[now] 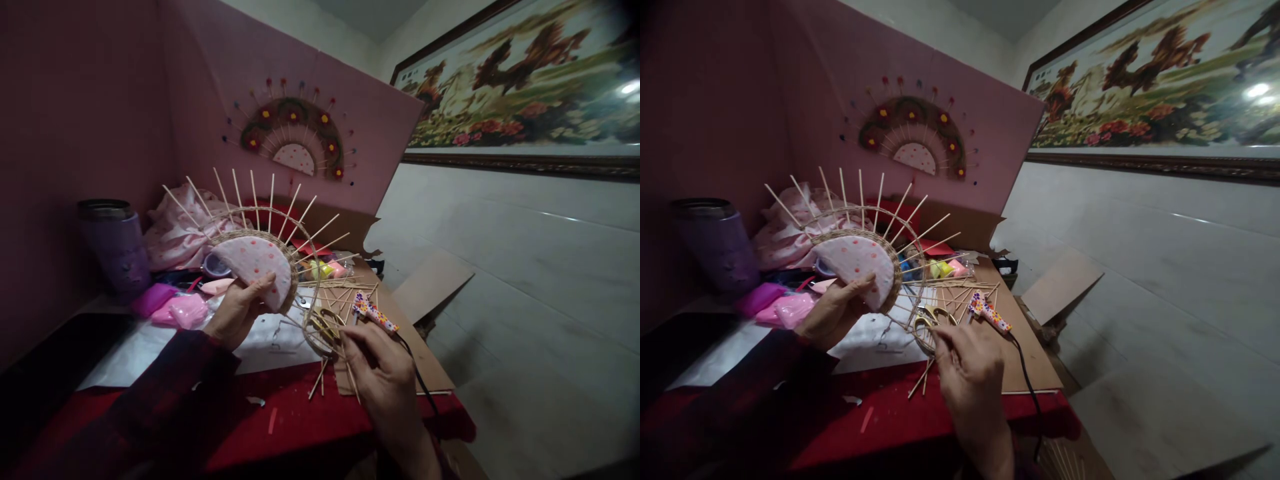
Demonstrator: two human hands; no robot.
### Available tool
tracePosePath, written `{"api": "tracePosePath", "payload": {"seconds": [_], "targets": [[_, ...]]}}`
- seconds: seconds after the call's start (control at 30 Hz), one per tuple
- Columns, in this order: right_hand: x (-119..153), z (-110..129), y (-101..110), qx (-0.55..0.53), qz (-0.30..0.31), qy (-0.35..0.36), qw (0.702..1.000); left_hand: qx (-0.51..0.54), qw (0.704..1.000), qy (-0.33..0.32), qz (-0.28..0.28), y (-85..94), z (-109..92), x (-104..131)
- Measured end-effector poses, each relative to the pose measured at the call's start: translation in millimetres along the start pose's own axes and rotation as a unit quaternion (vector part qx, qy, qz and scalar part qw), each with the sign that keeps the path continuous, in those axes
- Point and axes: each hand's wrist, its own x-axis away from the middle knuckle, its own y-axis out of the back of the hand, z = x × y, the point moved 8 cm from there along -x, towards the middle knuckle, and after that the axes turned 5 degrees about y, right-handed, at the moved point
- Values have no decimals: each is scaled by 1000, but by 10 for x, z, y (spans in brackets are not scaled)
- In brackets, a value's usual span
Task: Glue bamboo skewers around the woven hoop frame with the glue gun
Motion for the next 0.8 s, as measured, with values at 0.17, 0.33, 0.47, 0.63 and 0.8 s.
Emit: {"api": "tracePosePath", "payload": {"seconds": [0.17,0.33,0.47,0.63,0.8], "targets": [[-62,-261,22,35,-9,-35,999,27,999,30,20,-11,50,-14],[15,-450,-65,-39,12,-100,994,79,996,44,10,10,75,-45],[73,-535,-122,-85,11,-141,986,100,994,53,-2,-7,77,-32],[62,-595,-111,-57,-14,-160,985,88,994,54,21,-50,71,0],[2,-621,-96,-62,20,-113,991,64,998,-15,14,6,-96,-20]]}}
